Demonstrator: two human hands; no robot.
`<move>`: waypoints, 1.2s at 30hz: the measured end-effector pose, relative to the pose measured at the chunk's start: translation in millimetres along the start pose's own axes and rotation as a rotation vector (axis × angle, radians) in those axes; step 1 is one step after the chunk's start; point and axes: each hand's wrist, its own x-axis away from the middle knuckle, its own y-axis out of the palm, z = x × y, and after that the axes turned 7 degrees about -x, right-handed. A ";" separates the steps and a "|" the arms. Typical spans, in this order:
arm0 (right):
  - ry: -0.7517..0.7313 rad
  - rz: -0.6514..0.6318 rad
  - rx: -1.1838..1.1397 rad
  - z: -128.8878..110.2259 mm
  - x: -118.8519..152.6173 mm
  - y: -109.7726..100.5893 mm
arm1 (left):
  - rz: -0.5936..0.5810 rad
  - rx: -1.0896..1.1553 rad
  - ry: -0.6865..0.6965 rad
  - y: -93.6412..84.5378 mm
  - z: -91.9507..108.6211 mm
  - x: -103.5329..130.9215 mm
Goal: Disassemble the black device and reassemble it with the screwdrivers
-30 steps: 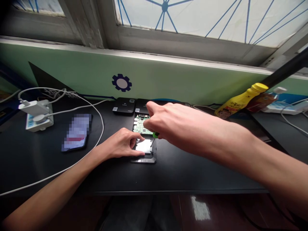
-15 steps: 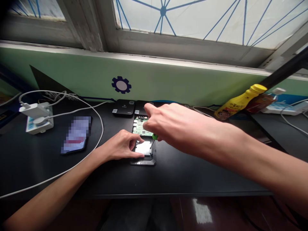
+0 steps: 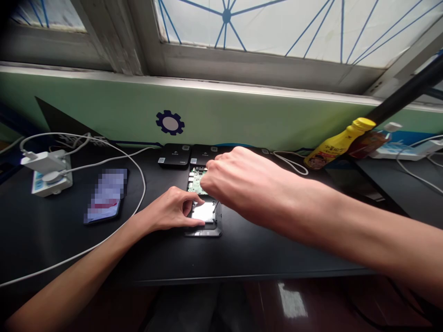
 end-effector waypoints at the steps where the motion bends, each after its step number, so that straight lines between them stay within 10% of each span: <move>1: 0.008 0.019 0.020 -1.5 -0.1 2.9 | -0.001 0.003 0.004 0.2 -0.6 0.1; 36: 0.058 -0.032 0.082 -9.8 -5.6 2.4 | 0.024 0.022 -0.029 3.4 -0.9 0.6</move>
